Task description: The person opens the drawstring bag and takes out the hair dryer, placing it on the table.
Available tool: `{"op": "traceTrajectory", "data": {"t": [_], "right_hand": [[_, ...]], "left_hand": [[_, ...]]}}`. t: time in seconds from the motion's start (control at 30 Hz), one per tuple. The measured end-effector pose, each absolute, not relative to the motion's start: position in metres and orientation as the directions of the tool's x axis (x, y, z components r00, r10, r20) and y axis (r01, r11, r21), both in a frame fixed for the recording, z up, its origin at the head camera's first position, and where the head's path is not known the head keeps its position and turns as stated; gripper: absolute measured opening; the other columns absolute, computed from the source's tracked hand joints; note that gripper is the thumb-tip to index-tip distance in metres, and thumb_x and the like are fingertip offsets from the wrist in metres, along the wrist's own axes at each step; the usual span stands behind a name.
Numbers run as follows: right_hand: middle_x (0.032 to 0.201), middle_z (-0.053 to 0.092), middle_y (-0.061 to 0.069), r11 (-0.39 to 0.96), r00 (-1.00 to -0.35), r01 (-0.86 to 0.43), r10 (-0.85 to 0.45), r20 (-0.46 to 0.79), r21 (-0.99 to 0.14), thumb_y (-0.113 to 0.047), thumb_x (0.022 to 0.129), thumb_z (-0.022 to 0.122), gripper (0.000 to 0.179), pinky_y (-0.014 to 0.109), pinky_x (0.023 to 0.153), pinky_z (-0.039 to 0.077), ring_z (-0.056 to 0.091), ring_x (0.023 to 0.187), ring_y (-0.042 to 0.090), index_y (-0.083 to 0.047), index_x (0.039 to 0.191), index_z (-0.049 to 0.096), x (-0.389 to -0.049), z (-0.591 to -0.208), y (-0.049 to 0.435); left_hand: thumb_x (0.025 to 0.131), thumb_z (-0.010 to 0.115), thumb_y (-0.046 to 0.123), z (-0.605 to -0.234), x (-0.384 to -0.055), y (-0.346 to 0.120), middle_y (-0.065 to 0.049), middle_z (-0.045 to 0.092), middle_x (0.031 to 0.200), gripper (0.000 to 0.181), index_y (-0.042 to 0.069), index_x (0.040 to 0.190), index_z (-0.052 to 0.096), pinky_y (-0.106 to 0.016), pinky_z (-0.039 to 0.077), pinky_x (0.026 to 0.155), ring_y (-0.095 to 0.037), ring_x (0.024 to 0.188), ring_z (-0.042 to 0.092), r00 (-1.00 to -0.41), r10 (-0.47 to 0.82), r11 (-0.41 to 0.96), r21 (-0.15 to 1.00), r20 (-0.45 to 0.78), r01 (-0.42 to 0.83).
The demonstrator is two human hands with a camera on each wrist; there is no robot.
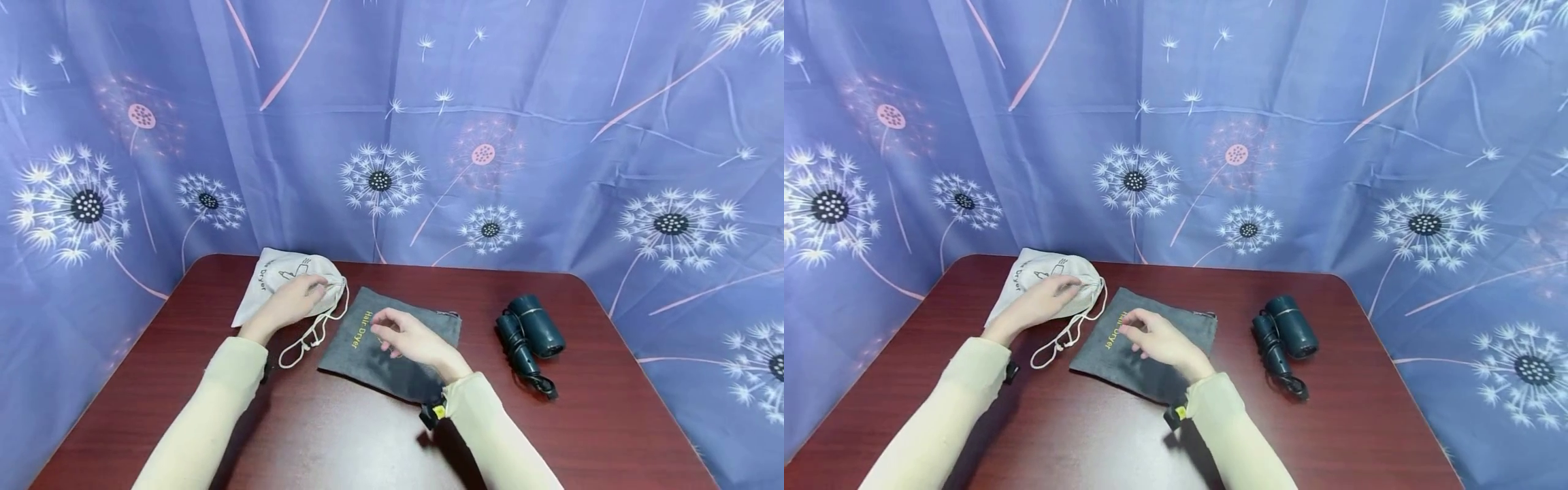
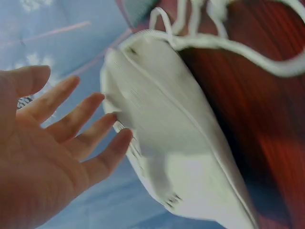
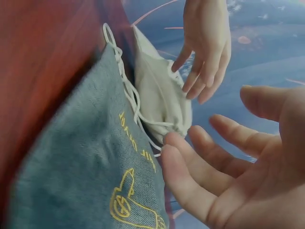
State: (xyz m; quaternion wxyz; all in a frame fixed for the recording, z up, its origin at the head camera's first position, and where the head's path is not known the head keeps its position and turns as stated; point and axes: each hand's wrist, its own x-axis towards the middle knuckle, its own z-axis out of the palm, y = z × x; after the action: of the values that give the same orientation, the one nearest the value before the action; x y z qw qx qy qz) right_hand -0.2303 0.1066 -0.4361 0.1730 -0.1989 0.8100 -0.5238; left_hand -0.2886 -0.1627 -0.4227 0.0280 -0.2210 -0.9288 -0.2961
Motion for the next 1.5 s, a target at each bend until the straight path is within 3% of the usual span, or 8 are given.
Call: {"op": "traceTrajectory", "data": {"t": [0.27, 0.47, 0.63, 0.9, 1.07, 1.17, 1.33, 1.5], "right_hand": [[0.133, 0.049, 0.025, 0.199, -0.887, 0.104, -0.424, -0.181, -0.974, -0.02, 0.101, 0.052, 0.038, 0.053, 0.083, 0.051, 0.056, 0.106, 0.048, -0.004, 0.135, 0.046, -0.283, -0.438, 0.08], [0.135, 0.047, 0.025, 0.187, -0.884, 0.177, -0.401, -0.24, -0.966, -0.023, 0.101, 0.054, 0.054, 0.056, 0.09, 0.047, 0.051, 0.112, 0.052, -0.006, 0.148, 0.033, -0.324, -0.44, 0.049], [0.144, 0.039, 0.021, 0.169, -0.888, 0.218, -0.374, -0.267, -0.961, -0.025, 0.1, 0.055, 0.064, 0.057, 0.094, 0.044, 0.051, 0.114, 0.052, -0.015, 0.155, 0.024, -0.344, -0.437, 0.025], [0.139, 0.047, 0.018, 0.171, -0.882, 0.265, -0.355, -0.31, -0.949, -0.025, 0.099, 0.058, 0.066, 0.054, 0.092, 0.047, 0.056, 0.072, 0.03, -0.014, 0.155, 0.026, -0.35, -0.447, 0.004], [0.127, 0.056, 0.018, 0.144, -0.898, 0.228, -0.35, -0.265, -0.963, -0.017, 0.099, 0.057, 0.052, 0.051, 0.089, 0.049, 0.064, 0.091, 0.025, -0.004, 0.147, 0.041, -0.35, -0.463, -0.006], [0.123, 0.06, 0.017, 0.237, -0.931, 0.151, -0.292, -0.219, -0.96, -0.013, 0.095, 0.059, 0.049, 0.042, 0.083, 0.053, 0.063, 0.098, 0.024, -0.003, 0.141, 0.049, -0.347, -0.472, -0.012], [0.121, 0.062, 0.015, 0.339, -0.957, 0.115, -0.214, -0.196, -0.934, -0.011, 0.091, 0.062, 0.048, 0.035, 0.072, 0.056, 0.065, 0.092, 0.019, -0.004, 0.138, 0.055, -0.344, -0.481, -0.019], [0.124, 0.059, 0.019, 0.306, -0.959, 0.15, -0.187, -0.214, -0.94, -0.009, 0.092, 0.061, 0.048, 0.039, 0.067, 0.057, 0.067, 0.086, 0.023, -0.003, 0.139, 0.053, -0.345, -0.479, -0.02]], "left_hand": [[0.098, 0.046, 0.017, -0.424, -0.305, -0.203, -0.026, 0.045, 0.139, 0.043, -0.003, 0.136, 0.051, -0.06, 0.033, 0.101, -0.043, 0.13, 0.039, -0.966, 0.18, 0.833, 0.494, 0.186, 0.25], [0.097, 0.047, 0.038, -0.42, -0.317, -0.224, -0.034, 0.02, 0.148, 0.071, 0.002, 0.153, 0.022, -0.07, 0.029, 0.095, -0.054, 0.132, 0.026, -0.999, 0.022, 0.845, 0.535, -0.044, -0.005], [0.097, 0.042, 0.046, -0.418, -0.326, -0.234, -0.04, 0.01, 0.149, 0.083, 0.001, 0.155, 0.004, -0.067, 0.024, 0.102, -0.058, 0.133, 0.02, -0.982, -0.012, 0.812, 0.571, -0.19, -0.121], [0.099, 0.042, 0.043, -0.434, -0.337, -0.245, -0.035, 0.017, 0.152, 0.076, -0.001, 0.154, 0.013, -0.059, 0.019, 0.11, -0.052, 0.138, 0.018, -0.977, 0.048, 0.794, 0.601, -0.21, -0.09], [0.099, 0.044, 0.041, -0.442, -0.341, -0.246, -0.03, 0.021, 0.154, 0.071, 0.003, 0.154, 0.02, -0.058, 0.019, 0.11, -0.05, 0.139, 0.018, -0.981, 0.063, 0.765, 0.64, -0.181, -0.069], [0.1, 0.044, 0.038, -0.443, -0.341, -0.246, -0.031, 0.022, 0.153, 0.069, 0.001, 0.153, 0.02, -0.057, 0.019, 0.11, -0.05, 0.139, 0.02, -0.982, 0.076, 0.759, 0.648, -0.175, -0.056], [0.101, 0.043, 0.037, -0.446, -0.339, -0.246, -0.032, 0.028, 0.15, 0.067, -0.002, 0.151, 0.023, -0.057, 0.024, 0.108, -0.05, 0.136, 0.027, -0.982, 0.088, 0.798, 0.602, -0.166, -0.03], [0.101, 0.044, 0.037, -0.443, -0.341, -0.243, -0.032, 0.03, 0.149, 0.066, -0.003, 0.15, 0.025, -0.057, 0.025, 0.108, -0.05, 0.135, 0.029, -0.985, 0.097, 0.804, 0.595, -0.144, -0.008]]}}
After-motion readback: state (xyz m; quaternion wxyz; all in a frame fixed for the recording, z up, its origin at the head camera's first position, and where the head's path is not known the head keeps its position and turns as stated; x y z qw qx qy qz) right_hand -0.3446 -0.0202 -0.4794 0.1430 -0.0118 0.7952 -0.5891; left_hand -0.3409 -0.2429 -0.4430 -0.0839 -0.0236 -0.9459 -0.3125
